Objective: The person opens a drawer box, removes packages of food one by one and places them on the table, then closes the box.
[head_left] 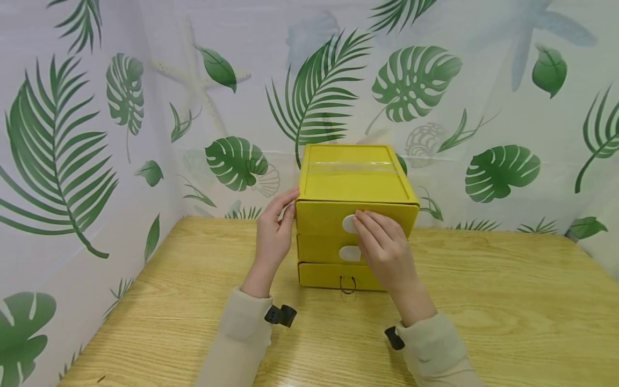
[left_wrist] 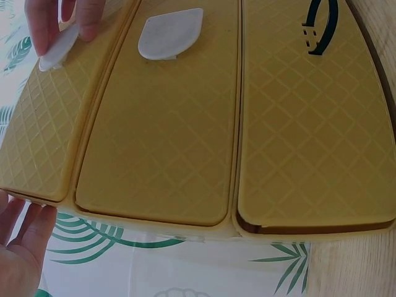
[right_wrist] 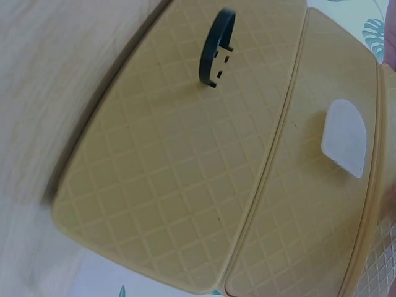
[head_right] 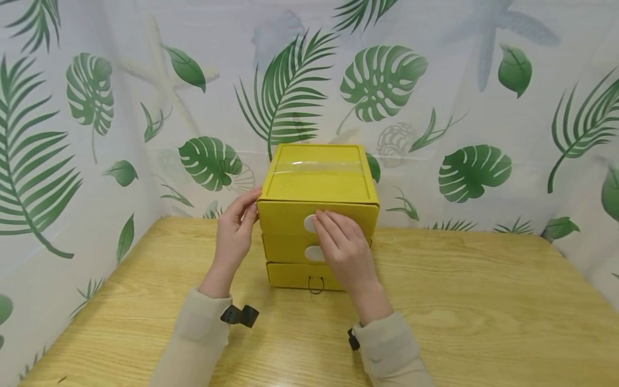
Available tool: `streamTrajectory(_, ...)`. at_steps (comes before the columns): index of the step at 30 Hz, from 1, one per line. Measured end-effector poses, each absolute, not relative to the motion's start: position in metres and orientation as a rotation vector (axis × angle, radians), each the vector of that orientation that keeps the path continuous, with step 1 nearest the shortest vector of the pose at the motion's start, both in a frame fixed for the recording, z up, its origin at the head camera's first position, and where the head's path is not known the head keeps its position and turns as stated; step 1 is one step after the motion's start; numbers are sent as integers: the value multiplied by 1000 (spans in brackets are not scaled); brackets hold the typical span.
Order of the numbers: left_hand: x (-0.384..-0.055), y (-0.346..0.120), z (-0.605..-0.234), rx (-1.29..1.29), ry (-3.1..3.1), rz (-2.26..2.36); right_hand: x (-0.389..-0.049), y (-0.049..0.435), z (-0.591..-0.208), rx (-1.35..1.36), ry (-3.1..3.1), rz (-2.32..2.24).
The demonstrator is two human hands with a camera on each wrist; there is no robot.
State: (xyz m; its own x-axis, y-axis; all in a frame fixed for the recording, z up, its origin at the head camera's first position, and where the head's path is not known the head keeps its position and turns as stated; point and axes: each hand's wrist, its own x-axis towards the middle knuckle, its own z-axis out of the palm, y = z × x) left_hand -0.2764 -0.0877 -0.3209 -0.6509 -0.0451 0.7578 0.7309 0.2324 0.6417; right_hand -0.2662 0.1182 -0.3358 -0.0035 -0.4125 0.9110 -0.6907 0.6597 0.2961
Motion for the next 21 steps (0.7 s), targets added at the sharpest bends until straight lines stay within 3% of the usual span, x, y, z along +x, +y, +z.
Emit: streamTrajectory(21,-275,-87,-320,-626,-1833,-1470,-256,118,-334,956,-1563,289)
